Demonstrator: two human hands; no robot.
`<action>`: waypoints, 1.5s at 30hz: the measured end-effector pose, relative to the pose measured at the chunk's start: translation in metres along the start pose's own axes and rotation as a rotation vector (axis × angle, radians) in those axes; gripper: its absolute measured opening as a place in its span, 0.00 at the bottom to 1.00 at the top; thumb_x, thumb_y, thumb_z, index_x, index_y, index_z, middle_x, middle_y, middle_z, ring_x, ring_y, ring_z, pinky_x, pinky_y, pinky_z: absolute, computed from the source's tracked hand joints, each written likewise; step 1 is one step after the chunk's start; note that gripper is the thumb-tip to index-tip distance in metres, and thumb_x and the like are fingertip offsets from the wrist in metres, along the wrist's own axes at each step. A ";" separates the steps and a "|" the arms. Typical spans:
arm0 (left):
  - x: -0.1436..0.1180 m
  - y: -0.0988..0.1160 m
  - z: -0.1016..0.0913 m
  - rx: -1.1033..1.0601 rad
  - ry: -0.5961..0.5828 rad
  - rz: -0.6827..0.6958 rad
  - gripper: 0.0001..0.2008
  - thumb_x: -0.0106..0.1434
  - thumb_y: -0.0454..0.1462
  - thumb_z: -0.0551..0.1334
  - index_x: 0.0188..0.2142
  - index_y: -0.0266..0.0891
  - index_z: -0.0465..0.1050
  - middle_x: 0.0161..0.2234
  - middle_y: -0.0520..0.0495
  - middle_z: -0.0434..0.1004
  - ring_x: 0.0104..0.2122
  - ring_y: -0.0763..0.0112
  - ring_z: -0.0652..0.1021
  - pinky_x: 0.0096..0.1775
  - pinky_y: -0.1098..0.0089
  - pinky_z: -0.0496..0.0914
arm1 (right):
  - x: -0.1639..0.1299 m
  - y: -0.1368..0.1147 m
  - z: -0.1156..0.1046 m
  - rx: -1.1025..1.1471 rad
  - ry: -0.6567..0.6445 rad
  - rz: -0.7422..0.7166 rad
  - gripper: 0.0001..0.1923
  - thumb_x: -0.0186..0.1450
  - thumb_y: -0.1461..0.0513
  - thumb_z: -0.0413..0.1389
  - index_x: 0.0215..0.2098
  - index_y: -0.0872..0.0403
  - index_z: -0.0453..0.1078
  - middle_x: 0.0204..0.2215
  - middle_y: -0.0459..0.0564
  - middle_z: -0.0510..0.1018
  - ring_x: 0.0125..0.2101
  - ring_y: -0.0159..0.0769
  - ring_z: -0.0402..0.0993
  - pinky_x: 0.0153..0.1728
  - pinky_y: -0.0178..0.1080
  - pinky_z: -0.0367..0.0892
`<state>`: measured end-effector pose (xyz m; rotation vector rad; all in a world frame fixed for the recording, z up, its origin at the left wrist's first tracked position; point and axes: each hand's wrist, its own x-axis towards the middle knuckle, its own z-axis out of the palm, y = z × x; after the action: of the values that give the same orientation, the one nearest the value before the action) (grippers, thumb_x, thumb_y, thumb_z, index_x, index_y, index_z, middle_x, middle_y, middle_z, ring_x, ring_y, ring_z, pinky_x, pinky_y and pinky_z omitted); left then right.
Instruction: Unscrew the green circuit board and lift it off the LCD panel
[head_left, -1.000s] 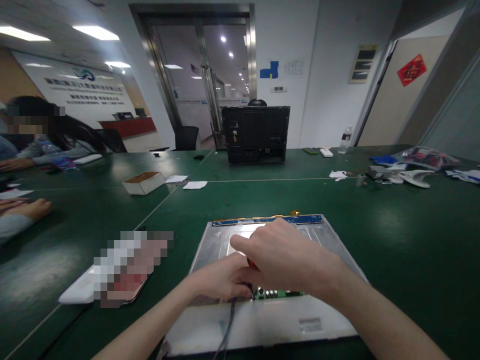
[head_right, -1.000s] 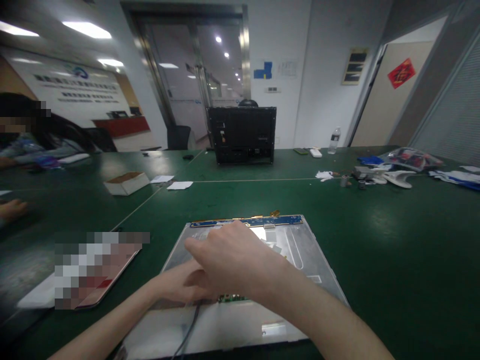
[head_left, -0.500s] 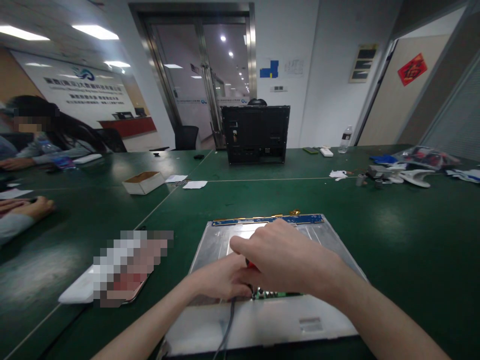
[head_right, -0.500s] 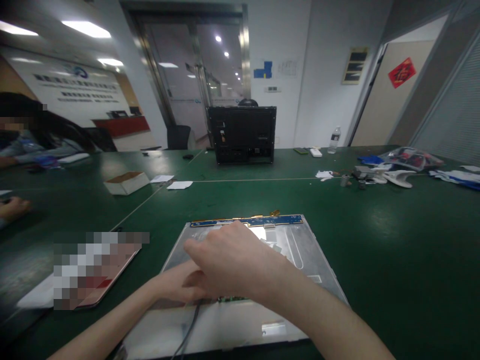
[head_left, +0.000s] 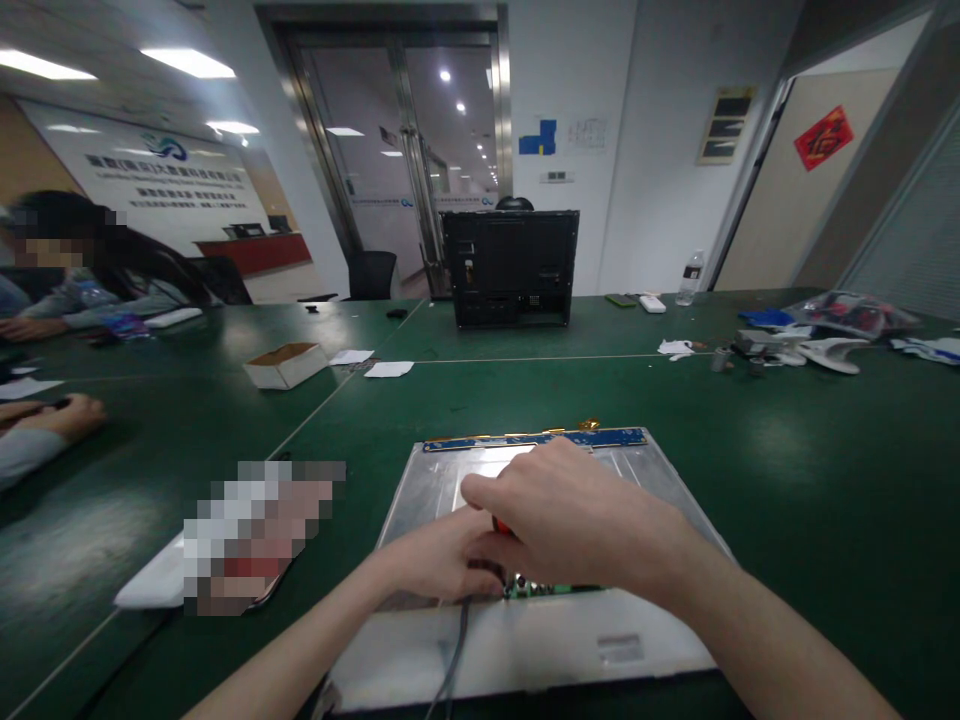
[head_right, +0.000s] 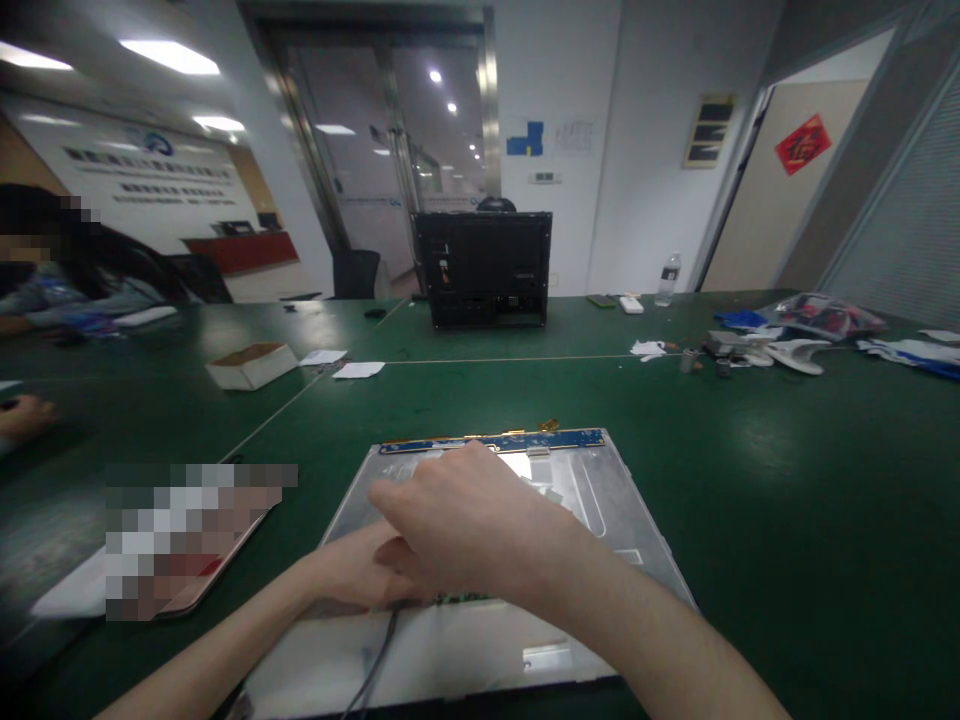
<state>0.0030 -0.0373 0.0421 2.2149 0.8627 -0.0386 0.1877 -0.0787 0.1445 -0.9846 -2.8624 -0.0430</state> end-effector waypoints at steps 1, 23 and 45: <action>0.000 -0.002 0.001 -0.006 -0.009 -0.005 0.06 0.55 0.38 0.64 0.32 0.38 0.74 0.35 0.50 0.76 0.36 0.63 0.74 0.35 0.71 0.68 | 0.000 0.000 0.000 0.002 -0.002 -0.004 0.07 0.66 0.58 0.52 0.38 0.53 0.67 0.28 0.49 0.79 0.25 0.36 0.73 0.21 0.36 0.48; -0.001 0.003 0.000 0.020 0.012 -0.030 0.08 0.51 0.35 0.63 0.33 0.39 0.71 0.33 0.52 0.74 0.33 0.65 0.72 0.33 0.71 0.66 | -0.002 0.001 0.000 0.009 0.032 -0.030 0.09 0.63 0.57 0.54 0.39 0.53 0.66 0.27 0.48 0.78 0.24 0.36 0.72 0.20 0.36 0.47; 0.000 -0.005 0.007 0.069 0.011 -0.042 0.06 0.55 0.37 0.62 0.34 0.38 0.72 0.32 0.51 0.75 0.32 0.66 0.73 0.33 0.72 0.65 | -0.002 0.002 0.000 0.054 0.025 -0.096 0.12 0.60 0.59 0.56 0.41 0.54 0.64 0.27 0.46 0.77 0.23 0.34 0.70 0.19 0.35 0.47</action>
<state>0.0017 -0.0390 0.0339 2.2629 0.9264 -0.0765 0.1901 -0.0784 0.1444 -0.8309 -2.8700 0.0132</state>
